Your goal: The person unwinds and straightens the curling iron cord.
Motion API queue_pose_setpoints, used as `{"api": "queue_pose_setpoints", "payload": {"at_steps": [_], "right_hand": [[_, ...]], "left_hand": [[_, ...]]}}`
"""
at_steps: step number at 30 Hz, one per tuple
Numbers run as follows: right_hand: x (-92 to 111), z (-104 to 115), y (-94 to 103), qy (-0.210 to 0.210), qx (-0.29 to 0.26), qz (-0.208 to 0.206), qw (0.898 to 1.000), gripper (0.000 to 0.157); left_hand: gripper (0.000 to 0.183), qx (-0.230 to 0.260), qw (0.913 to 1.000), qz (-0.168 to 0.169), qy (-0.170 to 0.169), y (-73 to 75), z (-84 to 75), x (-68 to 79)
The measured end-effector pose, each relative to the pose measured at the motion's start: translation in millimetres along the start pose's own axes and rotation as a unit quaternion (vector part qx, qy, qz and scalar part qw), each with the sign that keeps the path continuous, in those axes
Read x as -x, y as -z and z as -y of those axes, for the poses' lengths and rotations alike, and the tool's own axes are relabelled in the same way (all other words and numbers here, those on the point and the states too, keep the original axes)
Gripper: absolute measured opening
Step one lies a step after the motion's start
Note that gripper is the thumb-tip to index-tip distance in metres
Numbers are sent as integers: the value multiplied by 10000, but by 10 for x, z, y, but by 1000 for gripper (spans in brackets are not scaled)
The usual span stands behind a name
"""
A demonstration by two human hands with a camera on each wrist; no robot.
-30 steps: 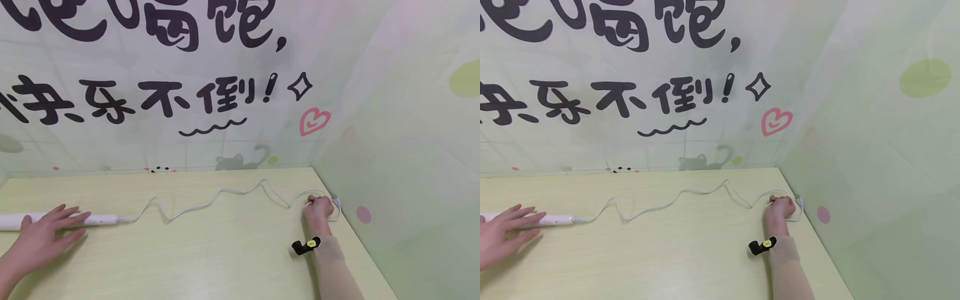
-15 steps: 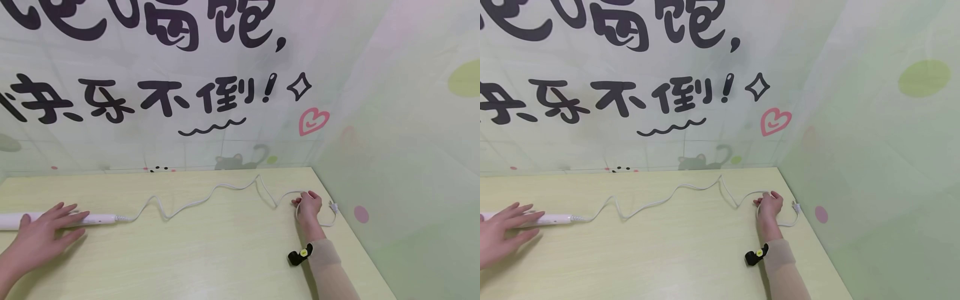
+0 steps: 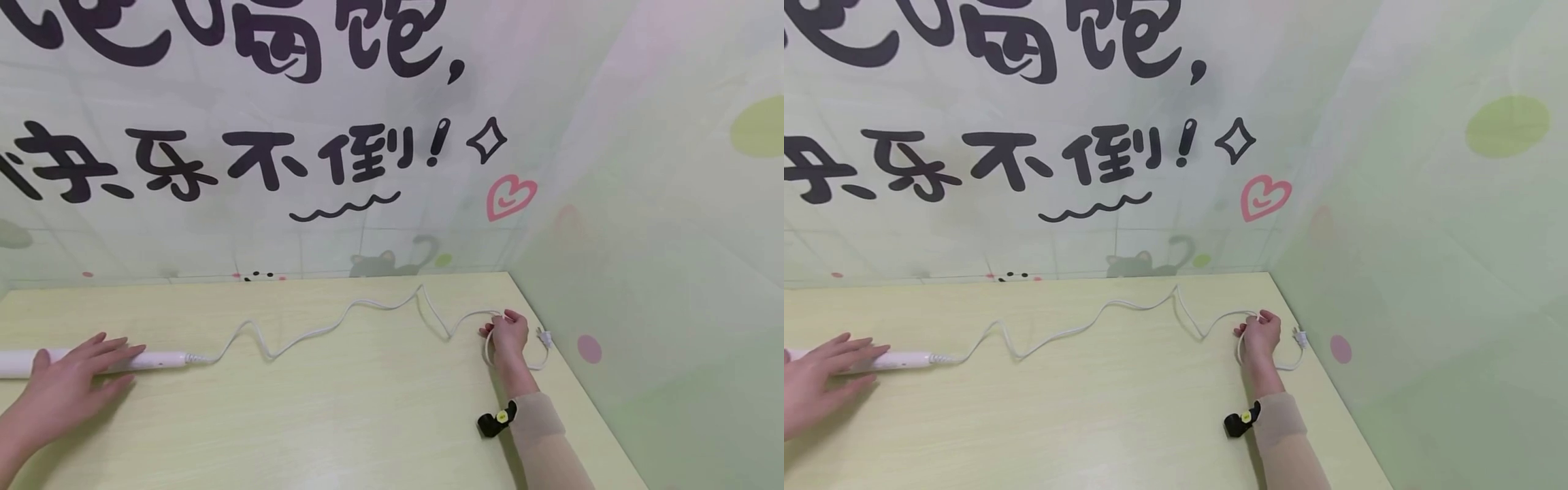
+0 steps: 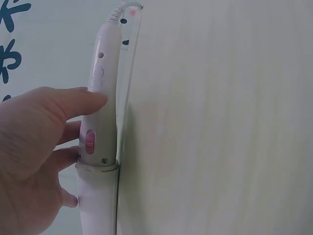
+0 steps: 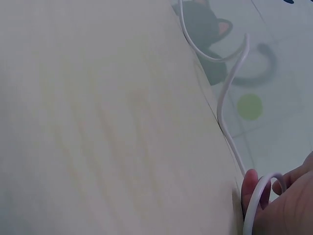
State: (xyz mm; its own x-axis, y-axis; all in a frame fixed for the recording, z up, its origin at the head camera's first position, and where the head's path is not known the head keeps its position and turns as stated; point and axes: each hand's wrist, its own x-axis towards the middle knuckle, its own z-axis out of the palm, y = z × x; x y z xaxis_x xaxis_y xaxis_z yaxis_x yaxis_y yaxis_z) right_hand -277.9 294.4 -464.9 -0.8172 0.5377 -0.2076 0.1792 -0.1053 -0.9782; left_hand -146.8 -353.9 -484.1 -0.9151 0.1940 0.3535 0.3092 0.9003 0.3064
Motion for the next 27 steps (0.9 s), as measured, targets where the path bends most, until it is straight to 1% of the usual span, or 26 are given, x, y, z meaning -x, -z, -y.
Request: {"api": "queue_pose_setpoints", "payload": {"at_steps": [5,9,11,13,15,16,17,19,21,23,25,27], "right_hand": [[-9,-15,46,19,163,-71,9998,46],[-23,-33,71,54,98,-96,9999,45],[-21,-32,85,162,343,-112,9992,47],[-1,-18,88,417,841,-125,9955,49],[39,4,74,785,1461,-131,9861,54],[65,16,63,984,1758,-140,9794,56],[90,23,45,1201,2002,-129,9723,58],[145,24,2,1585,2340,19,9592,60],[208,23,-44,1927,2598,201,9460,60],[274,17,-87,2298,2789,379,9317,58],[342,17,-125,2582,2913,586,9192,55],[400,12,-153,2839,2924,836,9094,51]], "left_hand": [[44,-120,9998,-20,-127,-2,72,-8],[43,-180,9998,-1,-86,7,73,-17],[41,-162,9998,72,-14,14,40,-28],[43,-100,9999,89,-11,4,-2,-46],[49,-57,9999,55,-83,-5,-71,-74],[54,-13,9999,30,-147,-16,-121,-95],[59,20,9997,-12,-241,-33,-169,-119],[68,47,9990,-87,-429,-49,-288,-172],[75,54,9984,-77,-557,-73,-399,-220],[78,17,9981,-8,-621,-100,-486,-257],[77,-45,9979,64,-639,-126,-544,-277],[75,-77,9978,113,-647,-148,-577,-287]]}}
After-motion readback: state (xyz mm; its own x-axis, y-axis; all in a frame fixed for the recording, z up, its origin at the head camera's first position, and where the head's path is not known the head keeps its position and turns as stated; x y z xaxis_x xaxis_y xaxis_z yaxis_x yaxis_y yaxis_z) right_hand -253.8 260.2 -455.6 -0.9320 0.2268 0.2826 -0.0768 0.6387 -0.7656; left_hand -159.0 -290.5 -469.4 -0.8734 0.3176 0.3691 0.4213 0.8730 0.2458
